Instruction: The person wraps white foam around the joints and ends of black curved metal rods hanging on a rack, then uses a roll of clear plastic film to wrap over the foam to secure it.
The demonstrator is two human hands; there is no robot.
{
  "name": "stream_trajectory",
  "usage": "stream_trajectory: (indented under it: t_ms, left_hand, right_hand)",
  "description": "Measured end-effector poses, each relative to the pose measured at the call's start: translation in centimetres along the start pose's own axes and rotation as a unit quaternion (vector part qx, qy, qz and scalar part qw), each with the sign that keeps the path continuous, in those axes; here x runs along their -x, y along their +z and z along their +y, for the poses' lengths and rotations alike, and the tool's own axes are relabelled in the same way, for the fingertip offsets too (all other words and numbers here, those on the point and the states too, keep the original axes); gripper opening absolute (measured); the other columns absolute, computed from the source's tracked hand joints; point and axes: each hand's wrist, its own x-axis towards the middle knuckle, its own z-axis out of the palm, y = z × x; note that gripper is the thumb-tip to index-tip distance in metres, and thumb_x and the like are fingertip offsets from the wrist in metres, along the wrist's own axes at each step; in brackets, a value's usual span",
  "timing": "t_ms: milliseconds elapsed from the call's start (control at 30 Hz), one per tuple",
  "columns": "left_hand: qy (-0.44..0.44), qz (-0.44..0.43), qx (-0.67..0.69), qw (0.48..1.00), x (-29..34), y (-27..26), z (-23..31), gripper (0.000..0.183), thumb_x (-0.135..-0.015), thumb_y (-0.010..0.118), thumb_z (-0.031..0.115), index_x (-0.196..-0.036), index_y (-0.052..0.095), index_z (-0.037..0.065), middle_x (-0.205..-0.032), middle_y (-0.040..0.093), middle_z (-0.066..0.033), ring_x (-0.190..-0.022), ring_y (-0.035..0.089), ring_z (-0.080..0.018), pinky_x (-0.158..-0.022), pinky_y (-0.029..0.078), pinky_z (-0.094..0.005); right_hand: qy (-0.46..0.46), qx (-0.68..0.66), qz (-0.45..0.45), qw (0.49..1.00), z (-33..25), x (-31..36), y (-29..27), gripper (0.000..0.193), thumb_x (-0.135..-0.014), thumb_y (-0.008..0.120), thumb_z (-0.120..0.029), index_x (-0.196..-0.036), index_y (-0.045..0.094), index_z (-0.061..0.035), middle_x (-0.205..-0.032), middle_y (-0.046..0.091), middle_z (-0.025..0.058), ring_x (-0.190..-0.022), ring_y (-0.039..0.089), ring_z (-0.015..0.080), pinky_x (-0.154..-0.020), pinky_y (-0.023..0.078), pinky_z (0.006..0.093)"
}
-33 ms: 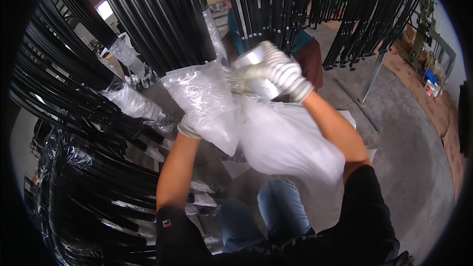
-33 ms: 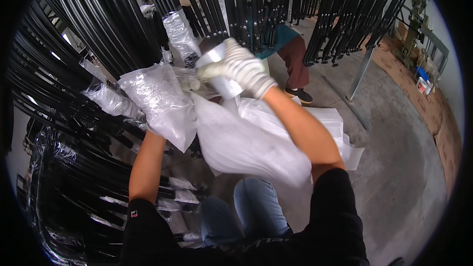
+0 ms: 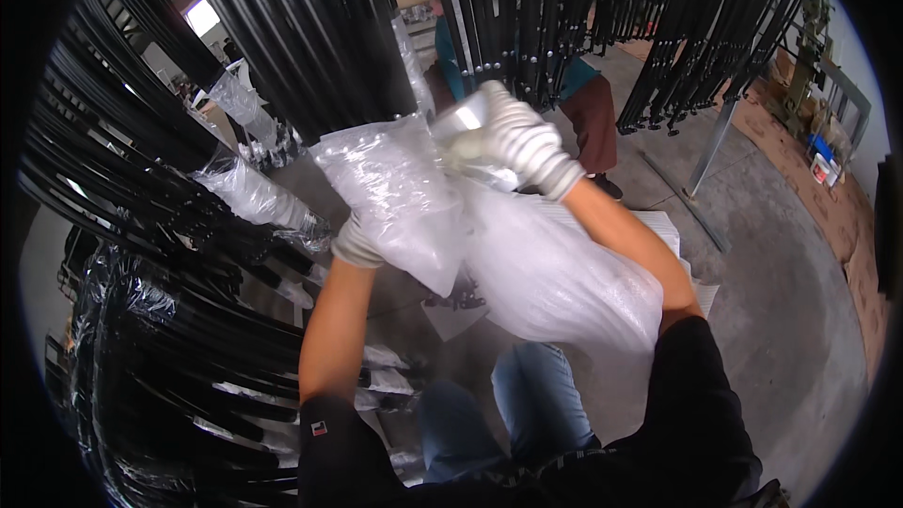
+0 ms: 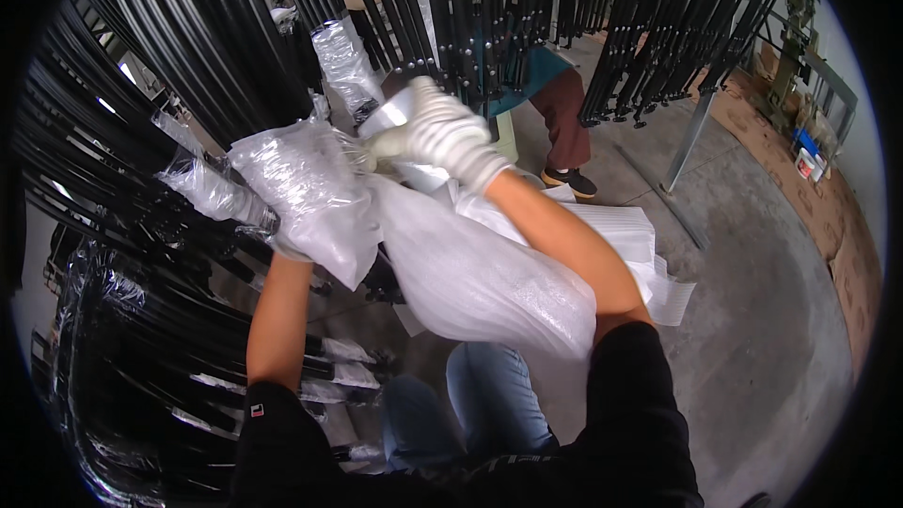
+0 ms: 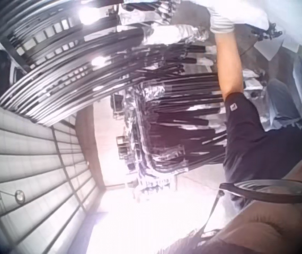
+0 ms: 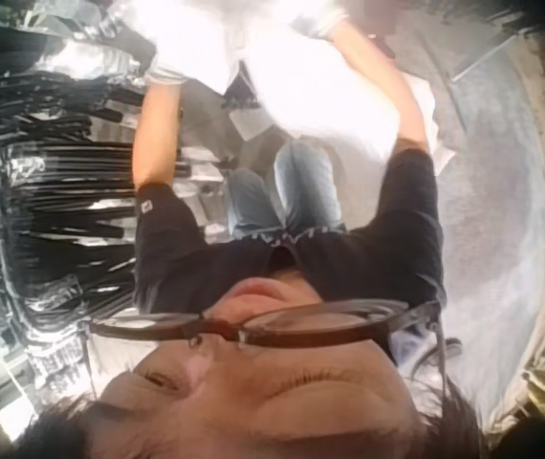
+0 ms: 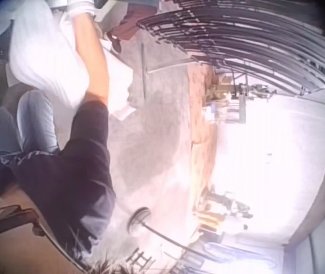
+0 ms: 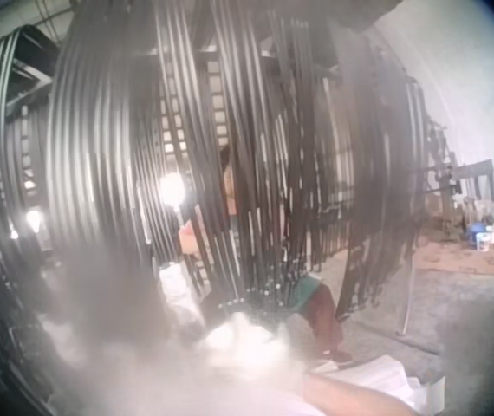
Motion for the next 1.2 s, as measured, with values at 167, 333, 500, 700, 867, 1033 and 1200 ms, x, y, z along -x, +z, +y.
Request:
stream_trajectory:
  t_ms: [167, 333, 500, 700, 867, 1033, 1200]
  left_hand:
    - [0.353, 0.323, -0.632, 0.61, 3.0, 12.8, -2.5, 0.035, -0.081, 0.05, -0.004, -0.115, 0.041, -0.006, -0.106, 0.051, -0.0191, -0.093, 0.055, -0.025, -0.078, 0.047, -0.0291]
    - [0.344, 0.278, -0.832, 0.334, 7.4, 13.3, -13.1, 0.058, -0.081, 0.05, 0.041, -0.132, 0.023, 0.039, -0.142, 0.011, -0.0124, -0.131, 0.005, -0.0379, -0.1, -0.004, -0.0608]
    - [0.392, 0.303, -0.796, 0.348, 2.2, 14.3, -14.5, 0.06, -0.078, 0.054, 0.045, -0.131, 0.028, 0.035, -0.138, 0.018, -0.01, -0.13, 0.008, -0.0361, -0.098, -0.003, -0.0645]
    - [0.459, 0.578, -0.582, 0.341, 9.5, 14.2, -7.3, 0.032, -0.089, 0.038, 0.026, -0.102, 0.049, -0.001, -0.1, 0.053, -0.0118, -0.09, 0.05, -0.022, -0.09, 0.035, -0.0355]
    - [0.403, 0.462, -0.236, 0.754, 11.3, 4.8, 0.7, 0.032, -0.091, 0.036, 0.022, -0.094, 0.053, -0.005, -0.096, 0.058, -0.0131, -0.087, 0.055, -0.0187, -0.087, 0.042, -0.0297]
    - [0.277, 0.398, -0.243, 0.84, 7.4, -0.2, 2.1, 0.031, -0.09, 0.037, 0.022, -0.096, 0.054, -0.004, -0.097, 0.057, -0.0132, -0.088, 0.054, -0.0194, -0.088, 0.041, -0.0302]
    - [0.228, 0.375, -0.24, 0.866, 5.7, -1.4, 2.8, 0.029, -0.089, 0.039, 0.021, -0.097, 0.054, -0.003, -0.099, 0.056, -0.0133, -0.09, 0.054, -0.0201, -0.089, 0.041, -0.0306]
  right_hand:
    - [-0.201, 0.197, 0.22, 0.934, 1.0, -1.1, 2.3, 0.027, -0.073, 0.05, -0.003, -0.098, 0.042, 0.0024, -0.075, 0.059, 0.0194, -0.074, 0.06, 0.0345, -0.061, 0.048, 0.0397]
    - [-0.165, 0.123, 0.02, 0.978, -2.4, -2.2, 5.9, 0.049, -0.072, 0.051, -0.004, -0.118, 0.035, 0.0034, -0.07, 0.059, 0.0174, -0.066, 0.061, 0.0309, -0.055, 0.048, 0.0374]
    - [-0.113, 0.117, -0.051, 0.985, -5.6, -1.2, 6.2, 0.05, -0.075, 0.056, -0.012, -0.119, 0.037, 0.0012, -0.081, 0.06, 0.02, -0.079, 0.061, 0.0307, -0.065, 0.049, 0.035]
    - [-0.139, 0.095, -0.064, 0.984, -6.1, -1.9, 7.2, 0.066, -0.069, 0.063, -0.029, -0.121, 0.036, 0.0022, -0.088, 0.058, 0.0251, -0.089, 0.058, 0.0327, -0.076, 0.046, 0.0349]
    - [-0.161, 0.095, -0.079, 0.979, -7.8, -0.5, 7.5, 0.066, -0.067, 0.066, -0.029, -0.118, 0.038, 0.0028, -0.092, 0.058, 0.0251, -0.09, 0.058, 0.0345, -0.078, 0.046, 0.0361]
    - [-0.264, 0.073, 0.013, 0.962, -7.9, -0.3, 8.1, 0.052, -0.066, 0.059, -0.014, -0.113, 0.041, -0.0009, -0.088, 0.058, 0.0237, -0.087, 0.057, 0.0361, -0.073, 0.046, 0.0381]
    - [-0.352, 0.117, 0.103, 0.923, -7.8, 0.2, 8.2, 0.04, -0.061, 0.056, -0.004, -0.101, 0.048, 0.0, -0.087, 0.058, 0.0198, -0.083, 0.057, 0.0354, -0.069, 0.046, 0.0393]
